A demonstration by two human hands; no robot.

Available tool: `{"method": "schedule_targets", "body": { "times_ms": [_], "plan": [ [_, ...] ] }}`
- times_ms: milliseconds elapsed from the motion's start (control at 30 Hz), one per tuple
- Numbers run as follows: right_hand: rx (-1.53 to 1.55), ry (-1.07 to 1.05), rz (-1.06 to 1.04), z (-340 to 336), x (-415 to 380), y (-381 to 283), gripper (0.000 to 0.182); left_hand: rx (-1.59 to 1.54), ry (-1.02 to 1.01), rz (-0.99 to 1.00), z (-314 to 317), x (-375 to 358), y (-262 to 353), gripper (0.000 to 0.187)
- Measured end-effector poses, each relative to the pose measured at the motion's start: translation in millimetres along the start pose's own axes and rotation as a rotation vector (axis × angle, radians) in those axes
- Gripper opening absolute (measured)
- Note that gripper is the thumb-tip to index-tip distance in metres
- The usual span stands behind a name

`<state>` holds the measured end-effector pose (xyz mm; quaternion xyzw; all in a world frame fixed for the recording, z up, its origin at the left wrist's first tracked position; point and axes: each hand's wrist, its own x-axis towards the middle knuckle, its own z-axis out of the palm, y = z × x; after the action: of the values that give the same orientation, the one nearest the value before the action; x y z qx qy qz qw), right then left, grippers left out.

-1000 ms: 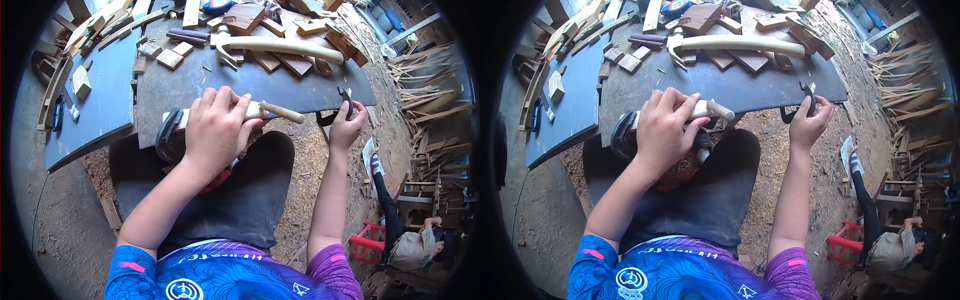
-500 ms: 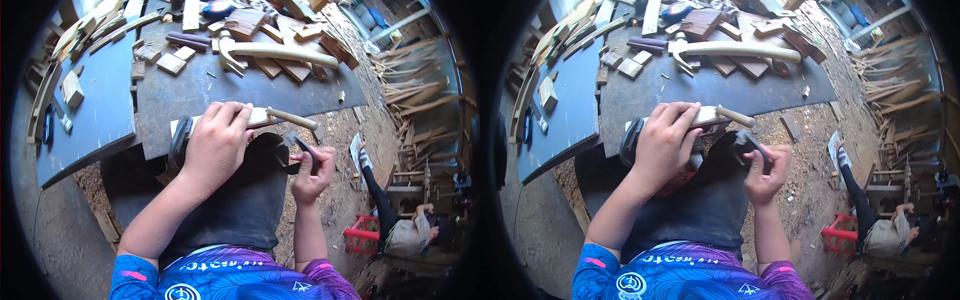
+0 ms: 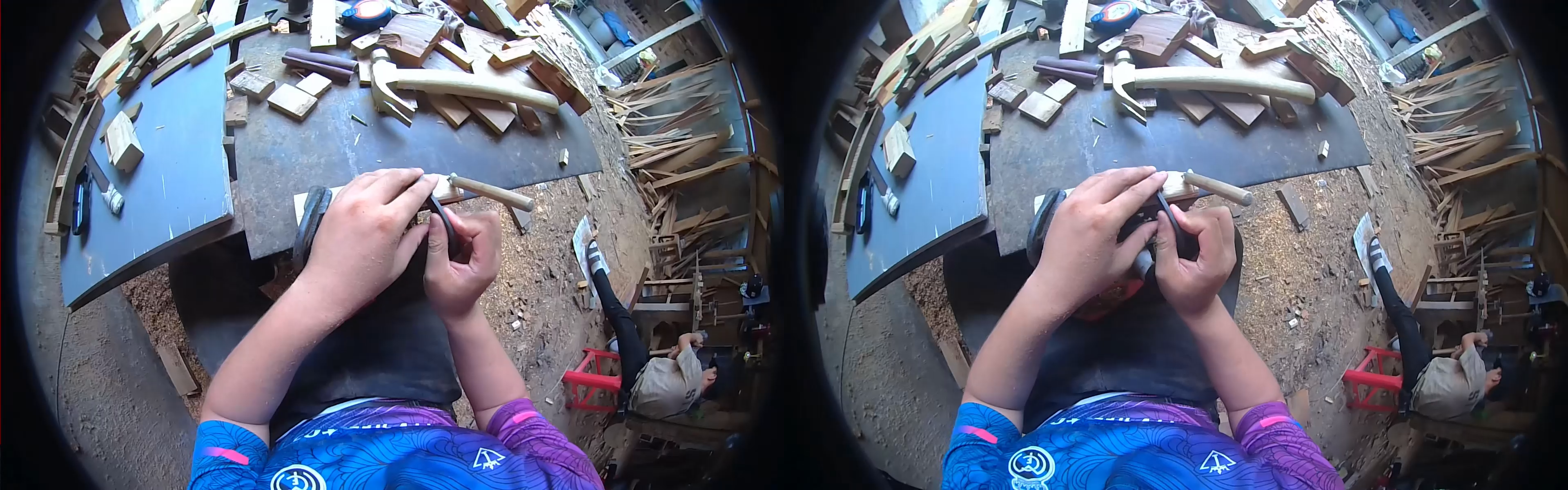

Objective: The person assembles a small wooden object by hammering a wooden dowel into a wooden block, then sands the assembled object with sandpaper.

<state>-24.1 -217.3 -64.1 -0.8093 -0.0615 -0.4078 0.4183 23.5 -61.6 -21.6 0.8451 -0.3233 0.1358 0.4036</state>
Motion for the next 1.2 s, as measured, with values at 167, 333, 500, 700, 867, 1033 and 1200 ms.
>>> {"method": "schedule_targets", "body": {
  "times_ms": [167, 333, 500, 700, 867, 1033, 1200],
  "plan": [
    [0.281, 0.04, 0.086, -4, -30, 20, 0.025, 0.1, 0.016, 0.089, 6, 2, -3, 0.036],
    [1.124, -0.08, 1.201, 11, -70, 85, 0.047, 0.117, 0.021, 0.081, 7, 5, -1, 0.033],
    [1.115, -0.348, 1.09, 24, -65, 67, 0.054, 0.168, -0.034, 0.068, 5, 2, 3, 0.037],
    [0.927, -0.418, 0.931, 32, -74, 72, 0.054, 0.282, -0.004, 0.012, 9, -2, 19, 0.066],
    [0.652, -0.451, 0.795, 37, -76, 71, 0.057, 0.306, 0.016, 0.005, 12, -2, 19, 0.078],
    [0.372, -0.483, 0.644, 43, -81, 73, 0.061, 0.3, 0.06, 0.058, 18, -5, 10, 0.076],
    [0.051, -0.474, 0.43, 50, -89, 80, 0.066, 0.249, 0.058, 0.058, 13, -2, 7, 0.074]
  ]
}}
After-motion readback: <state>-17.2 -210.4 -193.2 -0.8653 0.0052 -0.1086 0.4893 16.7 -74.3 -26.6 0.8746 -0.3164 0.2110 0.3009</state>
